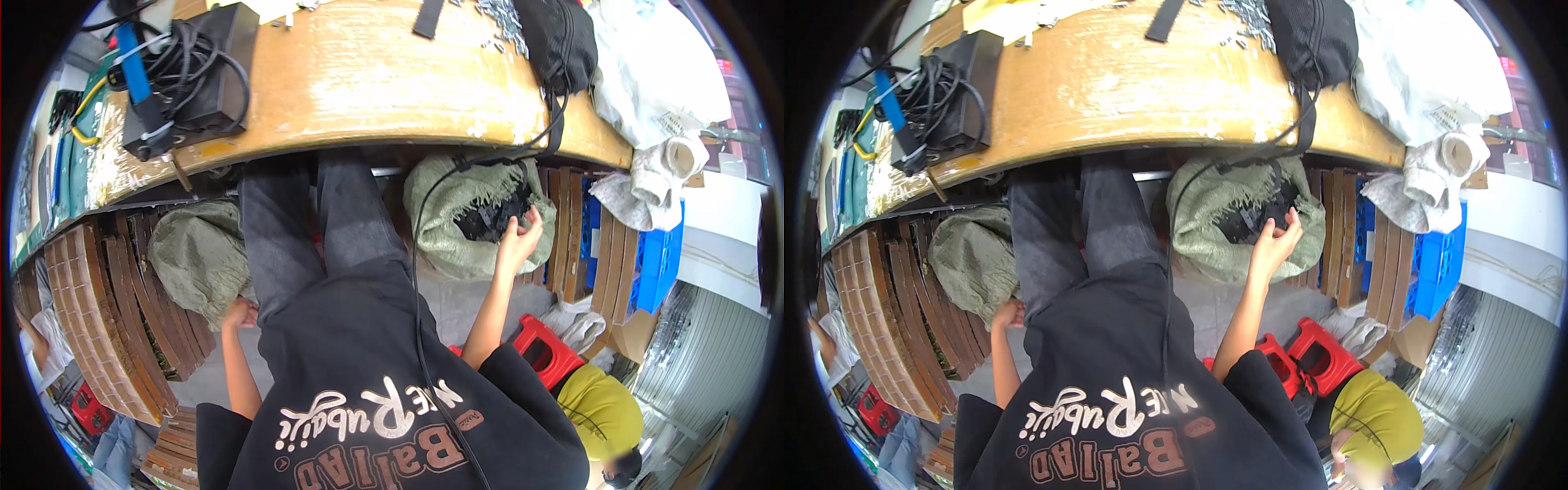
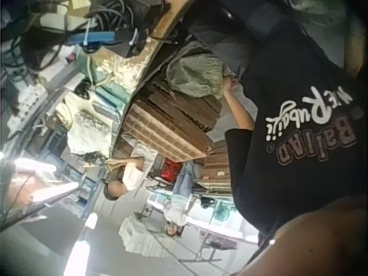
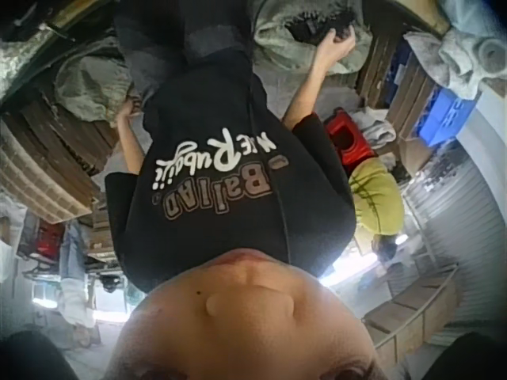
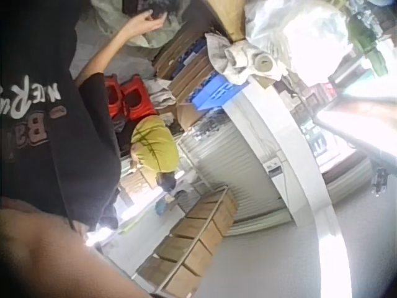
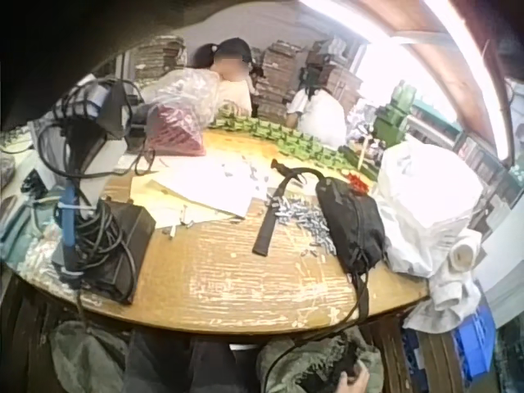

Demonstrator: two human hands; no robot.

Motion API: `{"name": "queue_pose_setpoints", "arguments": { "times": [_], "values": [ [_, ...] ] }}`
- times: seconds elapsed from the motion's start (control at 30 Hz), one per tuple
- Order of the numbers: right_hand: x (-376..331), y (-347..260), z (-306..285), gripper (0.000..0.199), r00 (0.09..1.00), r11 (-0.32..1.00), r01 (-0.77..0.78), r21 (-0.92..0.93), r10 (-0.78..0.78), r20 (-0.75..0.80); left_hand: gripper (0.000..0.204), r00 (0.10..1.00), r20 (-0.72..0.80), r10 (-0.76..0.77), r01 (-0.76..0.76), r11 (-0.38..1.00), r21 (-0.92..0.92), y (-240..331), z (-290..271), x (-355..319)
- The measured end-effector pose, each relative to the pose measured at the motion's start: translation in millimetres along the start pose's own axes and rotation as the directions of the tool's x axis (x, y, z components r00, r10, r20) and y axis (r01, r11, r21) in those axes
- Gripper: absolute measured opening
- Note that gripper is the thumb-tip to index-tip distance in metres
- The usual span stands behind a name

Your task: Assembling small plastic housings or parts by snapping and fitting them together.

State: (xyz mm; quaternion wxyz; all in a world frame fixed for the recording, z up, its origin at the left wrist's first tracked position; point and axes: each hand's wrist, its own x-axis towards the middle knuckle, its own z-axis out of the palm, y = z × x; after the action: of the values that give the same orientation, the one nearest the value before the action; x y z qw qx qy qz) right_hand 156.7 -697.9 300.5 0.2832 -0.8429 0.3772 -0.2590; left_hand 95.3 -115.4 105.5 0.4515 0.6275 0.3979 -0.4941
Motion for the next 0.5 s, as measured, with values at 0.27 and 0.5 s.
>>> {"name": "queue_pose_setpoints", "arguments": {
  "times": [0.27,0.5],
  "values": [
    [50.9,-181.4,18.5,0.021,0.808,0.803,0.589,0.094,-0.587,-0.050,0.032,0.962,-0.269,-0.039,-0.013,0.982,-0.190,-134.2,-31.2,162.4],
    [98.8,-212.5,40.0,0.020,0.811,0.815,0.578,-0.051,-0.566,0.144,0.039,0.689,-0.711,0.141,-0.570,0.711,-0.412,-64.0,-17.4,215.4]
  ]
}}
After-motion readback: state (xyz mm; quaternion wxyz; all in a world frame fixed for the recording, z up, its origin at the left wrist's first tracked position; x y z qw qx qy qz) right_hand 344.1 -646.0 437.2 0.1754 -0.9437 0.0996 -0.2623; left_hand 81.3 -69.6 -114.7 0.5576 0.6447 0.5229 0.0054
